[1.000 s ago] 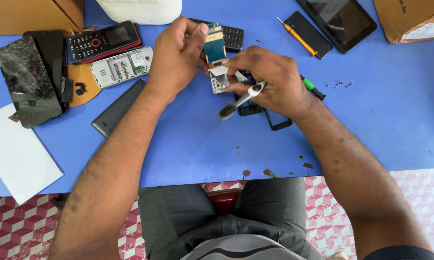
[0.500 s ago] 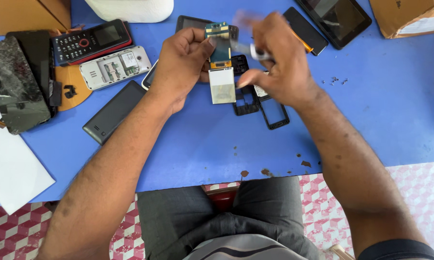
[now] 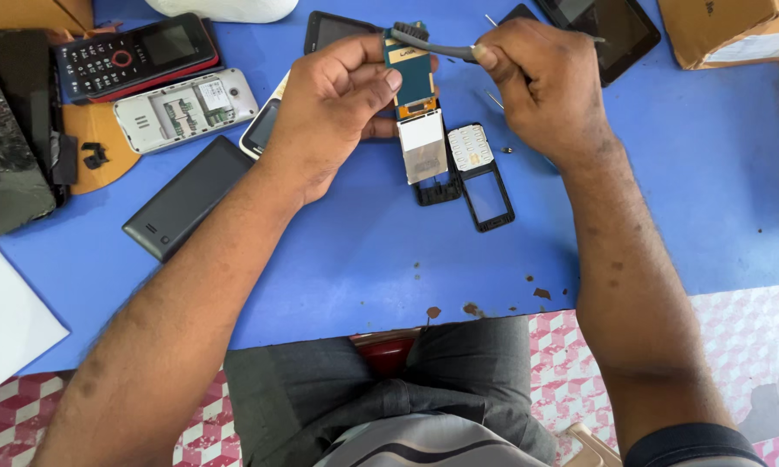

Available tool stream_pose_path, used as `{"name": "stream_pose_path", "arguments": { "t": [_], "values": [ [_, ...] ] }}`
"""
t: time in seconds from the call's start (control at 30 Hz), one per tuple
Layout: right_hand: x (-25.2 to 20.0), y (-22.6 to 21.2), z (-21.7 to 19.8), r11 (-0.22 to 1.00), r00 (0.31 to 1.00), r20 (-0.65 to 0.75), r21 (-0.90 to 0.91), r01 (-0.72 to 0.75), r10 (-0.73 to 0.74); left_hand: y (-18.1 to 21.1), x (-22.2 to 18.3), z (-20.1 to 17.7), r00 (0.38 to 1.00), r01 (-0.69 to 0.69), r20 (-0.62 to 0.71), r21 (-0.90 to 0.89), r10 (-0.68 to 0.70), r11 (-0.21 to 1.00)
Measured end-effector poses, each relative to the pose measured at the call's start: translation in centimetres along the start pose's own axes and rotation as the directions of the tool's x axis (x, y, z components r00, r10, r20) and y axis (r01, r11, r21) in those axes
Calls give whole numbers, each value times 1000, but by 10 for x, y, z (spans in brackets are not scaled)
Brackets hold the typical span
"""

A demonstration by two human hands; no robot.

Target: The person uses a toothbrush to clean the interior of a disassembled mobile phone casing and then cleans the exposed circuit board and keypad assembly. The person holds the components and brushes them thoroughly.

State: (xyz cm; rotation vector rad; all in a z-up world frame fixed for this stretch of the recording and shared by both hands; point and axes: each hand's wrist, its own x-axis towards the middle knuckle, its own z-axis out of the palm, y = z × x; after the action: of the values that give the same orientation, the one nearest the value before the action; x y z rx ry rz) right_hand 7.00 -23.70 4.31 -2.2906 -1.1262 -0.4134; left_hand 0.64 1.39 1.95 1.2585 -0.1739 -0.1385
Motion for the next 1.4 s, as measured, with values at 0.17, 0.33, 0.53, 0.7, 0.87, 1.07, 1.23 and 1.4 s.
{"name": "stream_pose_path", "arguments": {
  "t": [0.17,0.33,0.53,0.7,0.87,1.07,1.23,1.4],
  "values": [
    [-2,-5,1,985,995,92,166,-55,40,1,2,-2,994,-108,14,79,107,991],
    [6,-3,4,992,993,-53,67,111,-107,0,17,-7,998,-32,-51,117,39,993],
    [2,5,6,984,998,53,172,-49,41,-11,15,-13,998,-44,-45,58,47,997],
    [-1,14,1,991,997,75,127,-45,35,-16,6,-19,999,-22,-32,36,23,999],
    [0,10,-3,993,992,104,102,60,-71,-16,4,-16,1000,-24,6,108,23,994],
    [7,-8,-4,995,996,88,102,-4,-5,-18,-3,-11,996,-89,-22,111,92,990],
    [7,-4,-3,986,986,37,30,162,-163,-16,-4,-9,990,-141,5,229,143,963],
    [0,3,-1,992,995,-9,77,99,-98,-15,-2,-12,988,-151,59,214,142,965]
  ]
}}
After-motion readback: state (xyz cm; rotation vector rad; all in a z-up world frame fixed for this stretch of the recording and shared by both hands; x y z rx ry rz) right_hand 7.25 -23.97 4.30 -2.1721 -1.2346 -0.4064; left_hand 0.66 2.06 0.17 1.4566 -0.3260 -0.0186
